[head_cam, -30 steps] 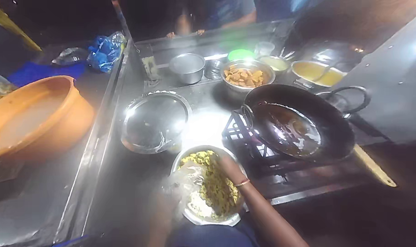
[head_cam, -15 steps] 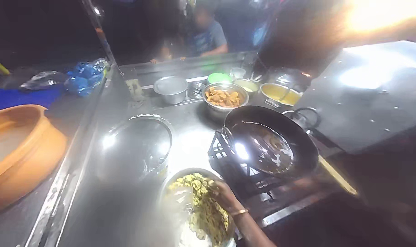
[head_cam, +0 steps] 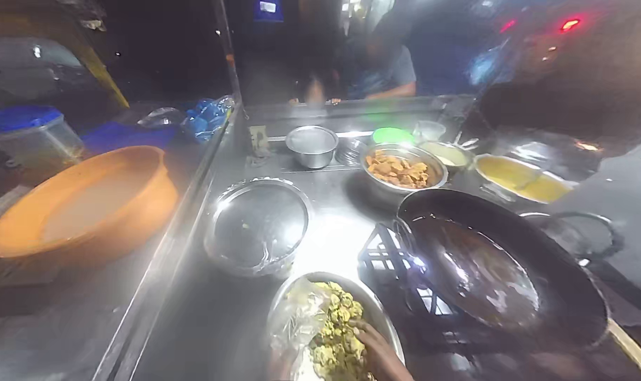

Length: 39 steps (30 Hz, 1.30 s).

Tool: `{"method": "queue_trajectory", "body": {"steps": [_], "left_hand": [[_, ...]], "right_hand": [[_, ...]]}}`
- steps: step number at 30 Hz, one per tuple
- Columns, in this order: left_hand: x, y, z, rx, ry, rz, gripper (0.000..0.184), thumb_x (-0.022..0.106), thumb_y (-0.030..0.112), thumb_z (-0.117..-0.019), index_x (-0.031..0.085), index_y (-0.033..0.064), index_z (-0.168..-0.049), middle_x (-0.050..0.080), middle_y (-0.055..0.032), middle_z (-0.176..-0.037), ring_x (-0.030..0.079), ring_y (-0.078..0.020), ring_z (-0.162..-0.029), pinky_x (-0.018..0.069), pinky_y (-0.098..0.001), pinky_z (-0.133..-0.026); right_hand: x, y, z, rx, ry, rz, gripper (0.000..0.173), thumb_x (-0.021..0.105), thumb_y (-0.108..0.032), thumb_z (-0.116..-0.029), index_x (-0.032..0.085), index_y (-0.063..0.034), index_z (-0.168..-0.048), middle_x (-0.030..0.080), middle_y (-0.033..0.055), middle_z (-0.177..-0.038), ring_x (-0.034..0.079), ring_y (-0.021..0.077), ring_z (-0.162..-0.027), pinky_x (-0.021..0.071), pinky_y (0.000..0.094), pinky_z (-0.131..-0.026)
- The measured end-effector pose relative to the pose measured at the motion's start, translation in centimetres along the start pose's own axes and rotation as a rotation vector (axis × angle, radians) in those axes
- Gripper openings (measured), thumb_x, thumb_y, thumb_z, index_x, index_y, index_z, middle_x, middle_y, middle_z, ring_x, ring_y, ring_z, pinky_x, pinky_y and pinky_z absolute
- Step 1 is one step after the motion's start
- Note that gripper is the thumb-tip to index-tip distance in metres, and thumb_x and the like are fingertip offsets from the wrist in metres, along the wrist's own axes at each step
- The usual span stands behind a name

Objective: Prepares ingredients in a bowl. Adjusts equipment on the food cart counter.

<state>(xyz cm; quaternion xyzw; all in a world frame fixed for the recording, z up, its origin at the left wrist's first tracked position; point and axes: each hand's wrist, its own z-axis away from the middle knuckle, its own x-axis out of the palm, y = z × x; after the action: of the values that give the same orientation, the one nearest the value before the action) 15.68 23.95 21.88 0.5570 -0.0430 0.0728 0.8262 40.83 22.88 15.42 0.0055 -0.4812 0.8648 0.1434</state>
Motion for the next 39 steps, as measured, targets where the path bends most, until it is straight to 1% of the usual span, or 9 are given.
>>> {"method": "queue_trajectory", "body": {"steps": [2, 6, 10, 16, 20, 22, 24, 34, 39], "left_hand": [[0.2, 0.2, 0.0, 0.011, 0.013, 0.03, 0.039, 0.057, -0.002, -0.0935, 0.048, -0.0113, -0.13, 0.066, -0.0125, -0.11, 0.064, -0.0064, -0.099, 0.0548, -0.0271, -0.092], [0.0, 0.7, 0.1, -0.016, 0.02, 0.063, 0.037, 0.055, 0.0, -0.0973, 0.047, -0.0099, -0.133, 0.065, -0.0135, -0.116, 0.064, -0.0079, -0.104, 0.0536, -0.0278, -0.095], [-0.1, 0.3, -0.2, 0.007, -0.002, 0.082, 0.038, 0.05, 0.005, -0.1019, 0.046, -0.0095, -0.136, 0.063, -0.0156, -0.123, 0.063, -0.0095, -0.109, 0.0525, -0.0296, -0.099], [0.3, -0.2, 0.2, 0.057, 0.005, 0.084, 0.036, 0.045, 0.008, -0.1057, 0.047, -0.0091, -0.137, 0.063, -0.0151, -0.126, 0.062, -0.0074, -0.114, 0.05, -0.0274, -0.103], [1.3, 0.7, 1.0, 0.048, 0.009, -0.018, 0.036, 0.043, 0.015, -0.1079, 0.054, -0.0102, -0.131, 0.066, -0.0159, -0.118, 0.063, -0.007, -0.108, 0.0512, -0.0281, -0.1], [1.6, 1.1, 1.2, 0.057, -0.06, -0.093, 0.039, 0.043, 0.017, -0.108, 0.054, -0.012, -0.131, 0.065, -0.0204, -0.121, 0.063, -0.0119, -0.112, 0.0496, -0.0328, -0.103], [2.1, 1.2, 1.0, 0.062, -0.159, -0.171, 0.04, 0.044, 0.02, -0.1078, 0.055, -0.0117, -0.131, 0.065, -0.0224, -0.123, 0.062, -0.0168, -0.116, 0.0482, -0.0373, -0.106], [2.8, 0.6, 1.1, 0.283, -0.385, -0.18, 0.026, 0.046, 0.003, -0.0955, 0.062, -0.0153, -0.108, 0.068, -0.0083, -0.093, 0.061, 0.0003, -0.088, 0.0504, -0.0206, -0.086], [2.3, 0.1, 0.9, 0.382, -0.51, -0.198, 0.039, 0.057, 0.028, -0.1001, 0.064, -0.0111, -0.1, 0.066, -0.0005, -0.082, 0.058, 0.0065, -0.078, 0.0496, -0.0154, -0.078]], "right_hand": [[-0.5, 0.6, 0.0, 0.014, 0.015, -0.045, 0.045, 0.051, -0.027, -0.1039, 0.052, -0.0004, -0.14, 0.066, 0.0152, -0.117, 0.068, 0.0227, -0.096, 0.0588, 0.0439, -0.082], [0.1, 0.9, 0.6, 0.109, 0.11, -0.282, 0.041, 0.031, -0.046, -0.108, 0.06, -0.0172, -0.109, 0.061, -0.0059, -0.071, 0.049, 0.0029, -0.05, 0.0423, 0.0206, -0.043], [0.9, -0.2, 1.6, 0.059, 0.053, -0.564, 0.054, 0.022, -0.048, -0.1081, 0.065, -0.0167, -0.096, 0.075, 0.0015, -0.087, 0.069, 0.0124, -0.072, 0.0575, 0.0289, -0.063], [1.4, -1.7, 1.2, -0.183, 0.143, -0.338, 0.059, 0.022, -0.048, -0.1109, 0.046, -0.0239, -0.063, 0.04, -0.0102, -0.045, 0.037, 0.0022, -0.036, 0.0346, 0.0203, -0.037], [2.6, -2.9, 1.1, -0.263, 0.249, 0.134, 0.042, 0.038, -0.034, -0.1068, 0.059, -0.0087, -0.081, 0.048, -0.0034, -0.056, 0.045, 0.0086, -0.045, 0.042, 0.0286, -0.044], [3.5, -4.4, 2.0, -0.256, 0.065, 0.289, 0.039, 0.052, -0.03, -0.1026, 0.059, -0.0003, -0.126, 0.067, 0.0122, -0.094, 0.068, 0.0198, -0.076, 0.0605, 0.0399, -0.071], [5.2, -5.9, 2.6, -0.25, -0.039, 0.43, 0.069, 0.068, -0.034, -0.0936, 0.043, -0.0043, -0.151, 0.066, 0.0189, -0.117, 0.067, 0.0256, -0.097, 0.0566, 0.0457, -0.088], [10.6, -3.7, 4.9, -0.811, -0.129, 0.542, 0.103, 0.025, -0.075, -0.0992, 0.026, 0.0107, -0.157, 0.037, 0.027, -0.16, 0.043, 0.0229, -0.147, 0.0353, 0.04, -0.123], [11.0, -3.7, 5.6, -1.031, -0.08, 0.612, 0.122, 0.032, -0.084, -0.0913, 0.02, 0.0196, -0.153, 0.031, 0.0355, -0.159, 0.038, 0.0263, -0.15, 0.0326, 0.0366, -0.124]]}}
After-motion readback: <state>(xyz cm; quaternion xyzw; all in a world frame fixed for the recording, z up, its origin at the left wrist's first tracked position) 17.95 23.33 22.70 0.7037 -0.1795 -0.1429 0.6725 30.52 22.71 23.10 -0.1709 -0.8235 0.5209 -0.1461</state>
